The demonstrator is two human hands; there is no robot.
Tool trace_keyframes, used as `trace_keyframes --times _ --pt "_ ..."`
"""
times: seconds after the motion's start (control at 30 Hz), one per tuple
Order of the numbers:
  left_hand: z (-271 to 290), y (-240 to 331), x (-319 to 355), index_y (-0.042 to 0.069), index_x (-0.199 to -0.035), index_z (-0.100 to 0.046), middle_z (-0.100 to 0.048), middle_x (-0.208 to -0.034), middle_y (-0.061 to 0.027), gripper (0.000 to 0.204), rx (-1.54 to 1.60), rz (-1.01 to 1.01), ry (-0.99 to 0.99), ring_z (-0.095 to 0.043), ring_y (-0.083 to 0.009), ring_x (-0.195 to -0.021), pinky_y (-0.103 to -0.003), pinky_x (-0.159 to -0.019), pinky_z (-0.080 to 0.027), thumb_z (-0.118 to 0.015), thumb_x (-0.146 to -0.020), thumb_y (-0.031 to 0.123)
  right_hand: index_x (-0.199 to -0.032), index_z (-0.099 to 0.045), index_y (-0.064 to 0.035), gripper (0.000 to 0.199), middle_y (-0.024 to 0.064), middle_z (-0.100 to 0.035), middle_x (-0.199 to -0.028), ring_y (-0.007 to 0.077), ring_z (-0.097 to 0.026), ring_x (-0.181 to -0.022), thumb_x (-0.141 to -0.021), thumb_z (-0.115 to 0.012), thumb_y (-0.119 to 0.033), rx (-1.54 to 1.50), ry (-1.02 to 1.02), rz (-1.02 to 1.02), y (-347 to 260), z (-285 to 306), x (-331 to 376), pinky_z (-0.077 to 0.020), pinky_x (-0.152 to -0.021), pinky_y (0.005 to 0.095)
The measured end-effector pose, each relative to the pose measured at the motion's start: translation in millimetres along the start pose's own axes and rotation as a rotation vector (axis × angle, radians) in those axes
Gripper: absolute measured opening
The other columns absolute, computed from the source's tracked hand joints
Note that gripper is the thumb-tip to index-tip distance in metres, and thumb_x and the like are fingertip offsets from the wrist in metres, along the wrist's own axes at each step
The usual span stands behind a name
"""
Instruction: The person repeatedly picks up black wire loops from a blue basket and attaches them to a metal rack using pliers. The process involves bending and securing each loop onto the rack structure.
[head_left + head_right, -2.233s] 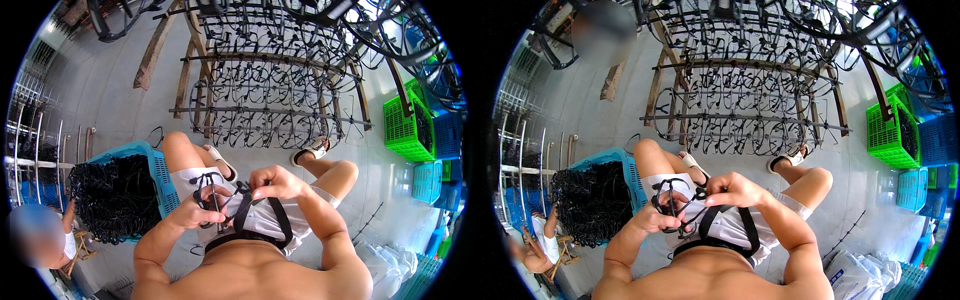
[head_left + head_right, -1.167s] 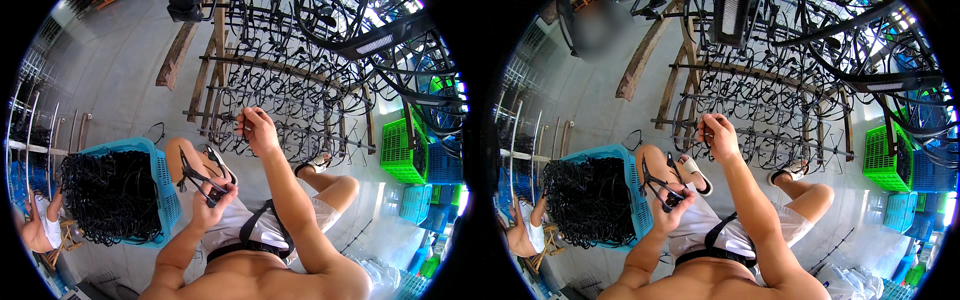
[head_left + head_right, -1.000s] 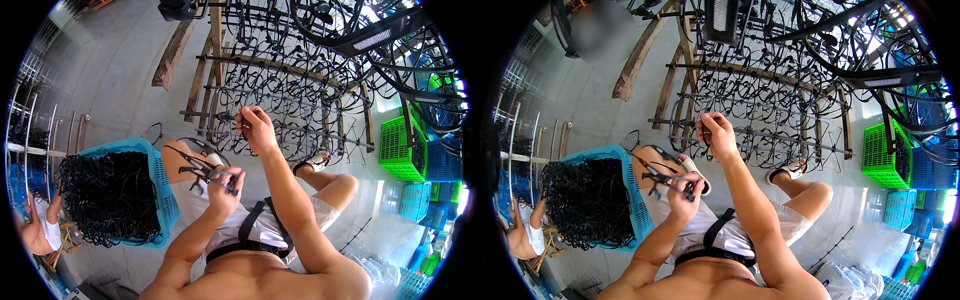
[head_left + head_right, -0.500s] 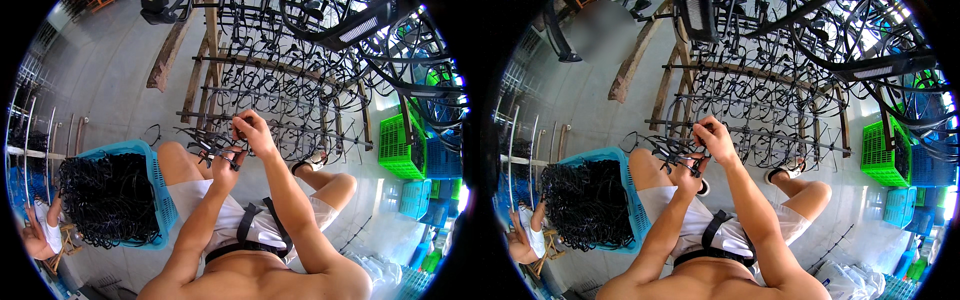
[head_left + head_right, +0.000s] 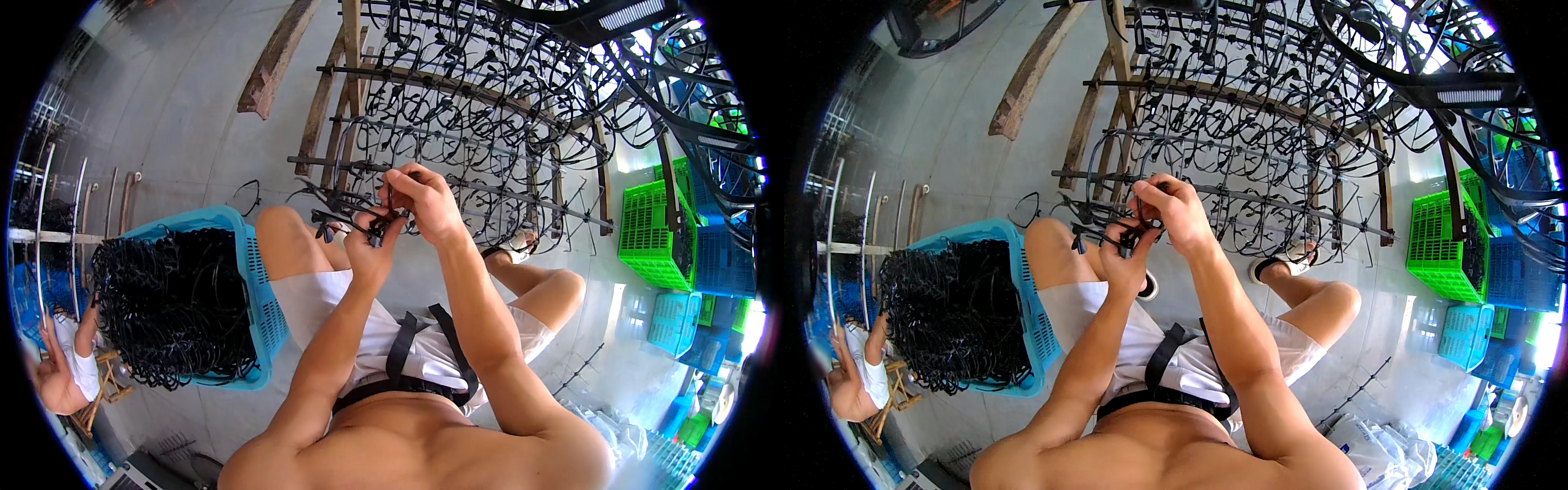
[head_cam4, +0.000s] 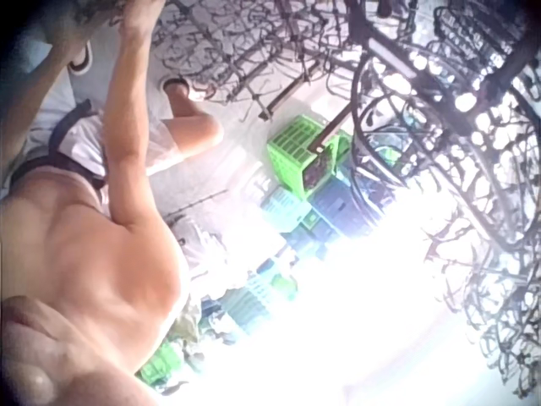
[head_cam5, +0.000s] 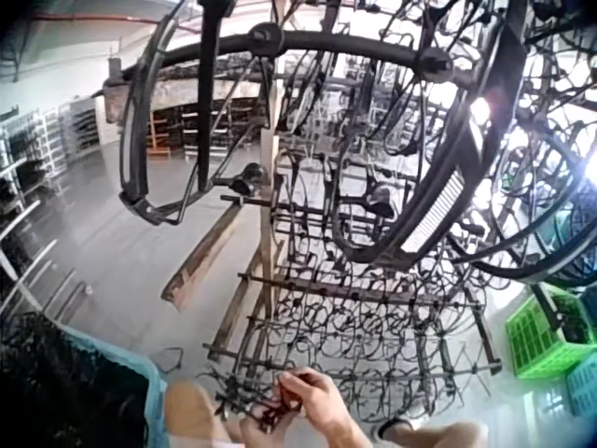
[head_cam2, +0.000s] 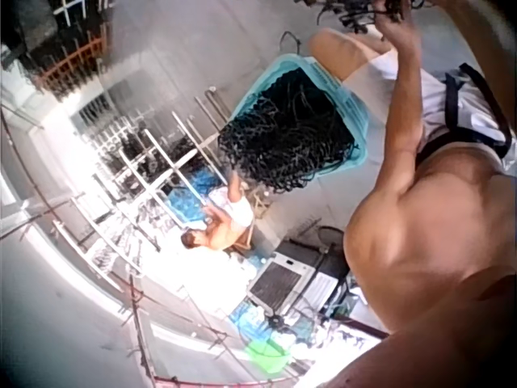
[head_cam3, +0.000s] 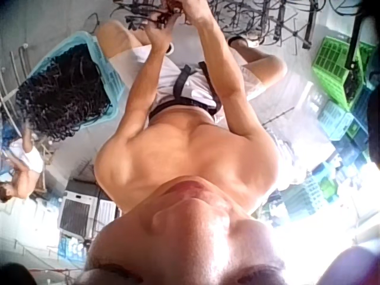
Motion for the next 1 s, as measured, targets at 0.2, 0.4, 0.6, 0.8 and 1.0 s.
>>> trace_keyframes --times 0.2,0.4,0.6,0.8,1.0 --pt "-4.2 3.2 -5.2 0.003 -0.094 -0.052 -0.062 -0.082 -0.0042 0.028 0.04 0.078 -0.072 -0.057 -0.009 -0.071 -0.024 -0.067 -0.047 -0.073 -0.076 0.0 -0.084 -0.057 -0.0032 0.017 0.0057 -0.061 -0.075 0.01 -0.052 -0.063 -0.087 -0.062 -0.02 -0.061 0.05 -0.029 -1.0 2.1 -2.6 -0.0431 -0.059 0.0242" --pt "-4.4 5.1 -7.5 0.004 -0.094 -0.051 -0.062 -0.084 -0.0058 0.028 -0.079 0.057 -0.085 -0.058 -0.0112 -0.073 -0.026 -0.069 -0.047 -0.072 -0.076 0.001 -0.086 -0.055 -0.004 0.018 0.0048 -0.06 -0.075 0.0086 -0.051 -0.062 -0.088 -0.062 -0.02 -0.116 0.07 -0.022 -1.5 2.2 -7.9 -0.0424 -0.055 0.0227" --pt "-8.9 8.8 -8.7 0.004 -0.097 -0.05 -0.064 -0.088 -0.0073 0.028 -0.043 0.075 -0.169 -0.06 -0.0116 -0.075 -0.026 -0.07 -0.048 -0.07 -0.077 -0.001 -0.089 -0.054 -0.0036 0.02 0.0054 -0.061 -0.078 0.0101 -0.054 -0.065 -0.09 -0.061 -0.022 -0.066 0.009 0.004 3.5 4.0 -9.5 -0.0479 -0.058 0.0245" --pt "-12.2 4.6 -8.4 0.003 -0.099 -0.049 -0.063 -0.09 -0.0071 0.031 0.125 0.07 -0.143 -0.06 -0.0112 -0.077 -0.025 -0.07 -0.05 -0.068 -0.077 -0.007 -0.092 -0.055 -0.0029 0.021 0.0052 -0.061 -0.08 0.0087 -0.052 -0.063 -0.091 -0.06 -0.023 -0.026 -0.012 -0.005 -4.8 0.3 -8.9 -0.0466 -0.058 0.0233" --pt "-5.0 9.6 -3.1 0.003 -0.099 -0.048 -0.062 -0.094 -0.0075 0.03 0.137 0.042 -0.078 -0.058 -0.0093 -0.081 -0.023 -0.072 -0.048 -0.067 -0.078 -0.006 -0.093 -0.055 -0.0009 0.023 0.0072 -0.063 -0.08 0.0135 -0.058 -0.066 -0.09 -0.062 -0.023 -0.057 0.014 0.016 -7.0 5.4 -19.8 -0.0491 -0.063 0.0266"
Point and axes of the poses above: each hand's wrist, its own x-axis away from the middle knuckle, its own z-axis out of the back of the hand, y = z × x, the point moved 6 cm from there along -x, towards the middle knuckle
